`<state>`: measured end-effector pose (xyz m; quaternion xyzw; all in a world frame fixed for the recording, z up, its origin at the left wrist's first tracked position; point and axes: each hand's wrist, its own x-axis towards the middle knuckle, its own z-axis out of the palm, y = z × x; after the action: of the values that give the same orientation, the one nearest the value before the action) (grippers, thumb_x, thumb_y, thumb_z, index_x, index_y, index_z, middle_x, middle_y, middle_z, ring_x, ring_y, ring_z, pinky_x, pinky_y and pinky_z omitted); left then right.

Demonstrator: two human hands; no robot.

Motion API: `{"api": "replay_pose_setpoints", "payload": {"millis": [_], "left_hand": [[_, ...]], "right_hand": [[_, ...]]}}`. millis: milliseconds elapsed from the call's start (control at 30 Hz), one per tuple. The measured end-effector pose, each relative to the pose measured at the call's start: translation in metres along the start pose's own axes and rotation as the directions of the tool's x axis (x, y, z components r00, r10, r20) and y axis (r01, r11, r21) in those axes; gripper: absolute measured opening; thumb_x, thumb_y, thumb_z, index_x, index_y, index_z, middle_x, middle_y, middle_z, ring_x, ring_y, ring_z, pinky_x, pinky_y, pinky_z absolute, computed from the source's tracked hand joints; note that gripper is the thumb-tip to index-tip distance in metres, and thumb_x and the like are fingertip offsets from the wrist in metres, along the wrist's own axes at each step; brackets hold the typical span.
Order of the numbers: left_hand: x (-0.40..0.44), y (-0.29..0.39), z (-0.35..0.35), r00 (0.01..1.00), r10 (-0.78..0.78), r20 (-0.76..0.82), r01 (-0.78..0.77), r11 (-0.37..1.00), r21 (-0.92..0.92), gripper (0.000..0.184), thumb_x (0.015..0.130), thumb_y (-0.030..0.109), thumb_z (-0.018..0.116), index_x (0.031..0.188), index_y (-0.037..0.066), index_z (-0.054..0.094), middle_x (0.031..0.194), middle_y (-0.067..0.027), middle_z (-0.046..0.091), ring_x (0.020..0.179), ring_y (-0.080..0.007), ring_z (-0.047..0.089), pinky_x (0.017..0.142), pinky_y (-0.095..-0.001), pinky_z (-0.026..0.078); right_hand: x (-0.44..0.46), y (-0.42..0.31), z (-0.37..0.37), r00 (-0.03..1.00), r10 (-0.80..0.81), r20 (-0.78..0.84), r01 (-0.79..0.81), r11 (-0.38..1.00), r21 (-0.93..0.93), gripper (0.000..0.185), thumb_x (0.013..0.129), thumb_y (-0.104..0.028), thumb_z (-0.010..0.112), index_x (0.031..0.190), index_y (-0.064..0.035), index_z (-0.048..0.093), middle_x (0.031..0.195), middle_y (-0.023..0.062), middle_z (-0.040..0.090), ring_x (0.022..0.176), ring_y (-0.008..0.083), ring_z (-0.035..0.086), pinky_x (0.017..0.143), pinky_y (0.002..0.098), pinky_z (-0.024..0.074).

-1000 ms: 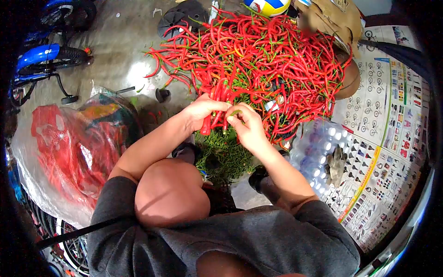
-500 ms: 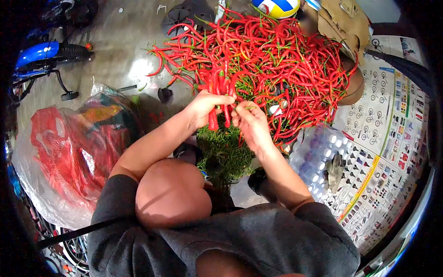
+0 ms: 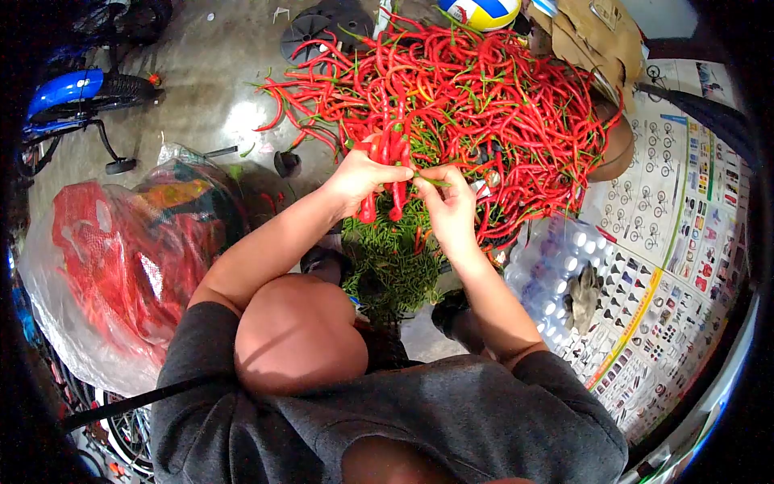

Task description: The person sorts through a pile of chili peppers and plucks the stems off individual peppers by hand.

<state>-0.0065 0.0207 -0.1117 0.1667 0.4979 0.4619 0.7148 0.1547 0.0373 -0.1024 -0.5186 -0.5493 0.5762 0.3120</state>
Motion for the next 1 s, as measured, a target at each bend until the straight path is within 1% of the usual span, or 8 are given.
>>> {"api": "replay_pose_setpoints", "payload": {"millis": [100,200,233,300,600,833,967,1000], "left_hand": [[-0.002,-0.003,0.0,0.997,-0.074,-0.011,0.074,0.997,0.014,0.026,0.069,0.01,0.072,0.09,0.01,0.058,0.082,-0.0013,0.062,0.073,-0.0121,0.059,0.062,-0.0264,0.043],[-0.006,0.0,0.001,0.993,-0.119,0.004,0.119,0.993,-0.003,0.026,0.068,0.012,0.071,0.09,0.01,0.058,0.081,-0.0009,0.062,0.073,-0.0121,0.058,0.062,-0.027,0.043],[-0.006,0.0,0.001,0.993,-0.119,0.005,0.119,0.993,-0.002,0.026,0.068,0.012,0.071,0.09,0.01,0.058,0.081,-0.0009,0.062,0.073,-0.0121,0.058,0.062,-0.027,0.043],[-0.006,0.0,0.001,0.984,-0.165,0.068,0.173,0.976,-0.134,0.024,0.072,0.007,0.067,0.093,0.009,0.056,0.08,-0.0008,0.061,0.072,-0.0119,0.059,0.065,-0.0264,0.047],[-0.01,0.0,-0.002,0.97,-0.166,0.179,0.207,0.949,-0.238,0.024,0.071,0.009,0.069,0.091,0.01,0.056,0.078,-0.0001,0.06,0.067,-0.0095,0.058,0.049,-0.0212,0.041],[-0.008,-0.001,-0.005,0.96,-0.195,0.2,0.239,0.945,-0.225,0.024,0.072,0.006,0.067,0.093,0.008,0.057,0.077,0.0001,0.059,0.065,-0.01,0.056,0.061,-0.0234,0.047],[-0.007,0.008,-0.003,0.997,-0.053,0.062,0.061,0.989,-0.137,0.029,0.071,0.004,0.068,0.097,0.007,0.054,0.084,-0.0032,0.061,0.077,-0.0138,0.059,0.069,-0.0267,0.046],[-0.008,0.013,-0.001,0.994,0.097,0.046,-0.094,0.994,-0.063,0.033,0.071,0.002,0.067,0.1,0.006,0.052,0.084,-0.0026,0.061,0.077,-0.0129,0.059,0.07,-0.0275,0.047]], "right_hand": [[-0.003,-0.013,-0.001,1.0,0.023,-0.002,-0.023,0.995,-0.102,0.01,0.079,-0.005,0.062,0.086,0.0011,0.058,0.07,0.0019,0.06,0.059,0.0074,0.053,0.056,0.0214,0.0442],[0.0,-0.016,-0.007,0.961,0.26,0.098,-0.269,0.959,0.085,0.008,0.082,-0.008,0.06,0.087,-0.0012,0.058,0.069,0.0013,0.058,0.058,0.0063,0.05,0.053,0.0206,0.0394],[0.0,-0.015,-0.008,0.961,0.26,0.098,-0.268,0.96,0.085,0.008,0.082,-0.008,0.06,0.087,-0.0012,0.058,0.069,0.0013,0.058,0.058,0.0063,0.05,0.053,0.0206,0.0394],[0.001,-0.012,-0.01,0.948,0.245,0.202,-0.309,0.859,0.409,0.007,0.082,-0.006,0.059,0.087,-0.0026,0.058,0.071,0.0008,0.057,0.06,0.0067,0.048,0.055,0.0197,0.037],[0.007,-0.006,-0.017,0.889,0.145,0.434,-0.407,0.685,0.605,0.008,0.081,-0.008,0.061,0.088,-0.0049,0.057,0.073,0.0004,0.055,0.064,0.0096,0.046,0.058,0.0219,0.0359],[0.013,0.0,-0.018,0.847,0.154,0.509,-0.469,0.668,0.578,0.01,0.082,-0.011,0.061,0.089,-0.0057,0.057,0.074,-0.0001,0.055,0.065,0.0091,0.047,0.058,0.0213,0.0358],[0.022,-0.023,-0.022,0.822,0.34,0.457,-0.512,0.793,0.332,0.013,0.084,-0.017,0.059,0.093,-0.0064,0.058,0.08,0.0015,0.059,0.067,0.0072,0.051,0.056,0.0195,0.0371],[0.026,-0.028,-0.026,0.795,0.395,0.461,-0.529,0.824,0.206,0.015,0.085,-0.018,0.057,0.095,-0.0056,0.057,0.084,0.0034,0.061,0.067,0.0074,0.052,0.055,0.0196,0.0377]]}}
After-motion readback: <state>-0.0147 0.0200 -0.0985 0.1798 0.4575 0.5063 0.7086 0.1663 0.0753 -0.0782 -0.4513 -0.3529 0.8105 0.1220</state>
